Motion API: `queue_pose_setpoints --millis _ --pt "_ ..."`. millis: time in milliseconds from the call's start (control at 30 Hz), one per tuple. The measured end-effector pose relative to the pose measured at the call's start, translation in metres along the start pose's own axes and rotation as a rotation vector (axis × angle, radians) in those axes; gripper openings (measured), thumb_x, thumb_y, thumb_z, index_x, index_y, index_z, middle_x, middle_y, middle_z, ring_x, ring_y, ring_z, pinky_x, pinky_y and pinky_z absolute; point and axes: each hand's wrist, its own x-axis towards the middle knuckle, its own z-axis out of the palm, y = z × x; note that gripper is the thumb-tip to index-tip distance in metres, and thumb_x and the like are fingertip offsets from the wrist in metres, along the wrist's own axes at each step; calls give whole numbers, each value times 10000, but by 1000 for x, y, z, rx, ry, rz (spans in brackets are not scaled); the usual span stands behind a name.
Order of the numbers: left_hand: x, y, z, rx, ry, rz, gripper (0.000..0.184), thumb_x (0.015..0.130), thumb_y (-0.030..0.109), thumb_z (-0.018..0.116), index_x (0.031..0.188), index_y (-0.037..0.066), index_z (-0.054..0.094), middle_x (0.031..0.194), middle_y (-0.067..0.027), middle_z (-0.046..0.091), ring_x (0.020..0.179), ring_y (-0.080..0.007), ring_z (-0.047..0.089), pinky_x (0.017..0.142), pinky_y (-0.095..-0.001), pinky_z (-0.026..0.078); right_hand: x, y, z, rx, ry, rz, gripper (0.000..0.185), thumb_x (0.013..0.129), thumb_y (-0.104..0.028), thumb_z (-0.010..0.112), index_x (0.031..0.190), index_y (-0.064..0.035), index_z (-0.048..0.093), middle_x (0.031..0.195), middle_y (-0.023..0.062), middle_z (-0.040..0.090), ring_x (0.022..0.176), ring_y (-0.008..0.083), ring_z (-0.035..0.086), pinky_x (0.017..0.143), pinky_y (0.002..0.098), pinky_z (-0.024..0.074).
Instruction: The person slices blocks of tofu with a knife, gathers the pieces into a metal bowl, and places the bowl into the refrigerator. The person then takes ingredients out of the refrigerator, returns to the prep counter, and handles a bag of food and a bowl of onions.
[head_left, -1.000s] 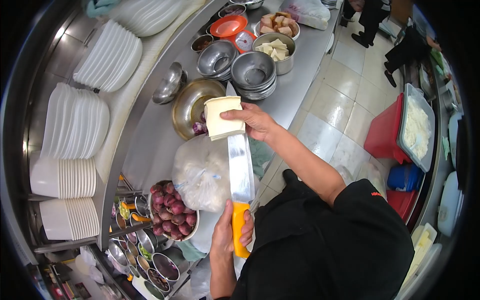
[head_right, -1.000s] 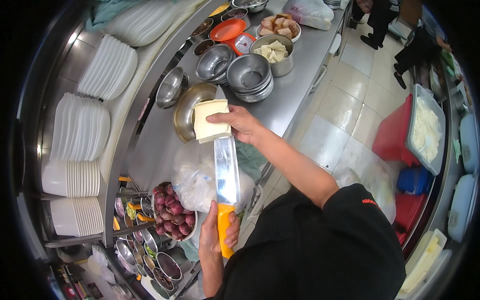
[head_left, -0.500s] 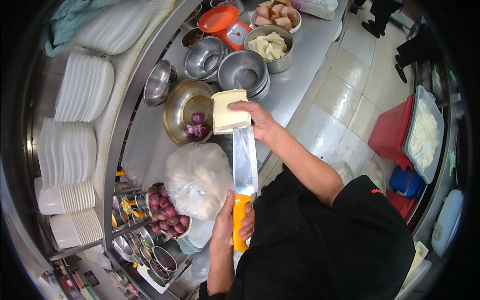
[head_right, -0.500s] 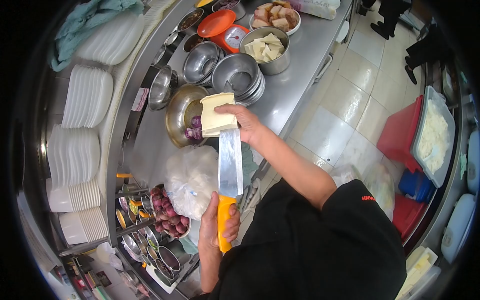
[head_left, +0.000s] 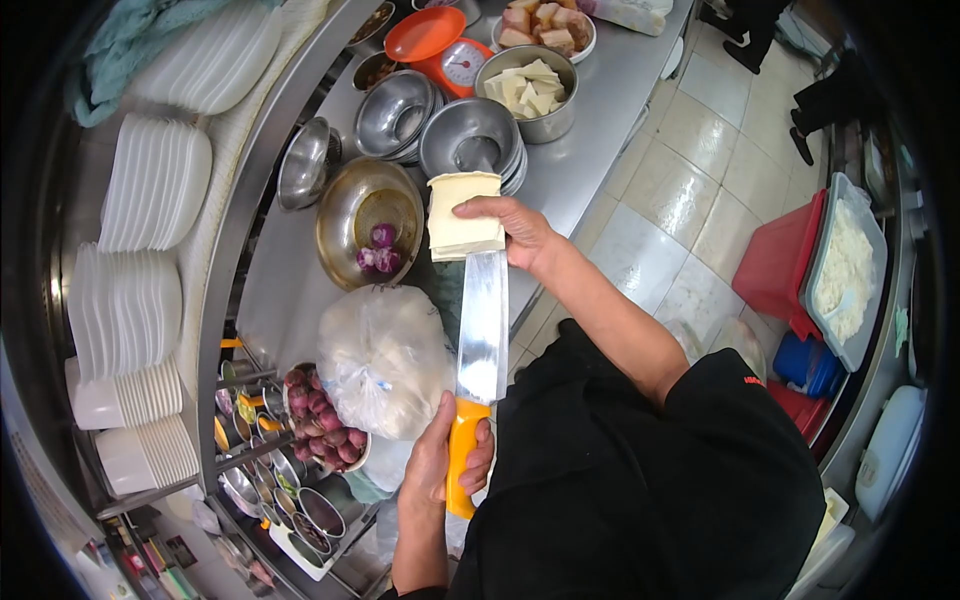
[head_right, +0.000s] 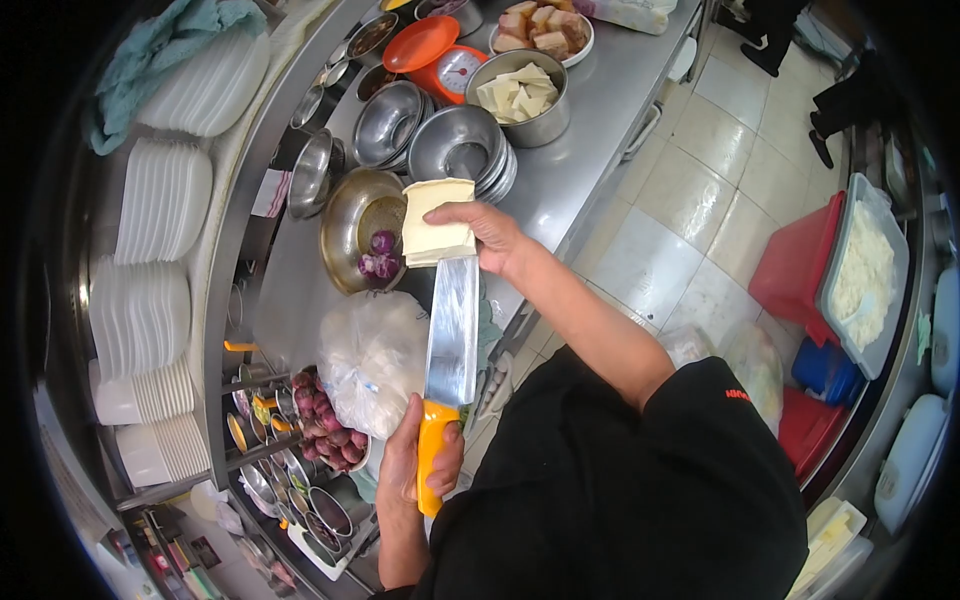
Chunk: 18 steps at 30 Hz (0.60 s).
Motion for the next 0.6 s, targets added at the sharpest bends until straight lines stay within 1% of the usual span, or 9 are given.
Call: queue_pose_setpoints --millis 133,233,333,433,533,567,600 --pt "-14 -12 -1 26 50 9 659 968 619 280 863 13 515 579 -76 460 361 -149 404 342 -264 366 5 -5 -5 4 5 -21 520 750 -41 705 1238 -4 529 1123 161 626 1017 288 640 916 452 523" --pt "-33 -24 -5 243 164 101 622 983 584 304 831 22 521 563 -68 470 350 -126 393 346 -247 355 3 -11 -5 2 25 -20 501 753 -34 703 1226 -2 539 1119 160 630 1010 282 644 923 438 522" --pt "-68 -32 -7 375 336 72 611 975 569 365 832 -2 530 542 -69 469 352 -123 400 353 -241 344 3 -21 -6 -41 70 -28 492 757 -29 699 1221 0 539 1118 156 630 1007 275 646 923 429 524" --pt "-104 -37 -15 381 432 51 596 959 558 428 827 -12 543 529 -65 473 354 -127 411 363 -237 338 0 -31 -3 -104 68 -73 496 754 -49 712 1217 1 542 1117 153 632 1004 272 648 920 422 527" --pt "-122 -43 -30 350 456 162 617 960 542 432 846 -54 544 563 -109 491 374 -144 416 356 -243 342 -6 -40 0 -56 79 -73 495 763 -105 712 1209 13 534 1098 151 631 1027 270 641 948 418 515" --pt "-121 -44 -33 346 462 178 599 959 531 444 827 -45 545 544 -101 486 369 -144 417 354 -245 341 -3 -40 0 -31 95 -125 533 837 -289 656 1245 24 516 1140 183 619 1047 301 631 964 454 494" --pt "-117 -45 -33 371 482 220 596 954 538 451 824 -35 547 539 -88 484 367 -140 420 359 -243 340 -6 -42 2 54 103 -88 559 863 -359 599 1260 25 508 1159 196 610 1057 314 625 971 466 483"
